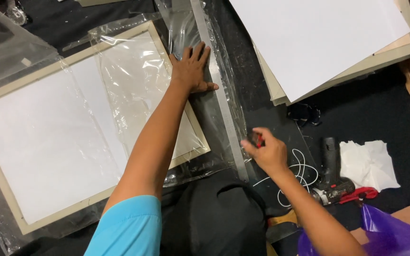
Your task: Wrapping a white board in protective plastic film and trimming the edges using a utility knife and a metal ruler.
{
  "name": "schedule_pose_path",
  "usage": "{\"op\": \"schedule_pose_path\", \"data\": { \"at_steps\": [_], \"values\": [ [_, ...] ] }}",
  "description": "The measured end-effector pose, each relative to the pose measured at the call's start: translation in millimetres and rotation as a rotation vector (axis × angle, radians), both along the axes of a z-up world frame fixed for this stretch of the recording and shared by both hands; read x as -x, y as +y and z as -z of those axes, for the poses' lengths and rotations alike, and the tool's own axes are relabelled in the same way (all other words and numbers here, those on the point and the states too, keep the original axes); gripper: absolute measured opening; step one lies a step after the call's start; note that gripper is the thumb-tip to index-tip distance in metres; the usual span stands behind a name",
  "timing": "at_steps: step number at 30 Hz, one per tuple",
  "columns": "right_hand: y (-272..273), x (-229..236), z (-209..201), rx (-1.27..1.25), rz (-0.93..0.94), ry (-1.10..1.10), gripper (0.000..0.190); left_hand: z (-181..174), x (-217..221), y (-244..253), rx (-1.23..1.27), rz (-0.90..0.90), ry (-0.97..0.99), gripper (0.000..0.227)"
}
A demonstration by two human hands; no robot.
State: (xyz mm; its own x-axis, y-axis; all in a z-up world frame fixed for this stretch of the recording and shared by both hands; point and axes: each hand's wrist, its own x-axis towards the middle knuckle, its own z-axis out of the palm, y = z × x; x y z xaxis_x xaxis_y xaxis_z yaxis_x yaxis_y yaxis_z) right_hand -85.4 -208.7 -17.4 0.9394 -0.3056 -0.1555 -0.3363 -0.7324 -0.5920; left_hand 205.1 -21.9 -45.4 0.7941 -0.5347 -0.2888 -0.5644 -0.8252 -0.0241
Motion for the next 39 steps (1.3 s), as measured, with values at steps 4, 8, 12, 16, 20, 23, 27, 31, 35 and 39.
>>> {"op": "schedule_pose_path", "data": {
  "at_steps": [4,8,12,16,20,23,27,31,35,39],
  "values": [
    [19,-72,-37,-0.513,0.147,0.338,0.051,-8,-4,-5,-0.028,-0.016,0.025,0.133],
    [35,-100,-30,-0.594,0.098,0.140,0.034,-14,-4,-4,-0.057,-0.037,0.119,0.129],
    [29,-63,-33,-0.244,0.109,0.165,0.022,0,-5,0,-0.008,-0.011,0.101,0.130],
    [24,20,-14,-0.201,0.278,0.182,0.021,8,6,11,0.172,0.084,-0.039,0.128],
    [50,85,5,-0.002,0.159,0.088,0.038,24,13,21,0.295,0.100,-0.076,0.112],
    [63,99,6,-0.039,0.192,-0.025,0.035,31,15,23,0.320,0.107,-0.058,0.110],
    [64,98,8,-0.055,0.208,-0.105,0.031,30,14,24,0.325,0.114,-0.074,0.110],
    [64,100,5,-0.096,0.228,-0.058,0.031,33,16,24,0.286,0.114,-0.086,0.110],
    [61,96,3,-0.133,0.232,0.005,0.031,32,11,23,0.288,0.096,-0.055,0.112],
    [61,100,11,-0.099,0.213,-0.082,0.029,39,10,23,0.276,0.100,-0.036,0.110]
  ]
}}
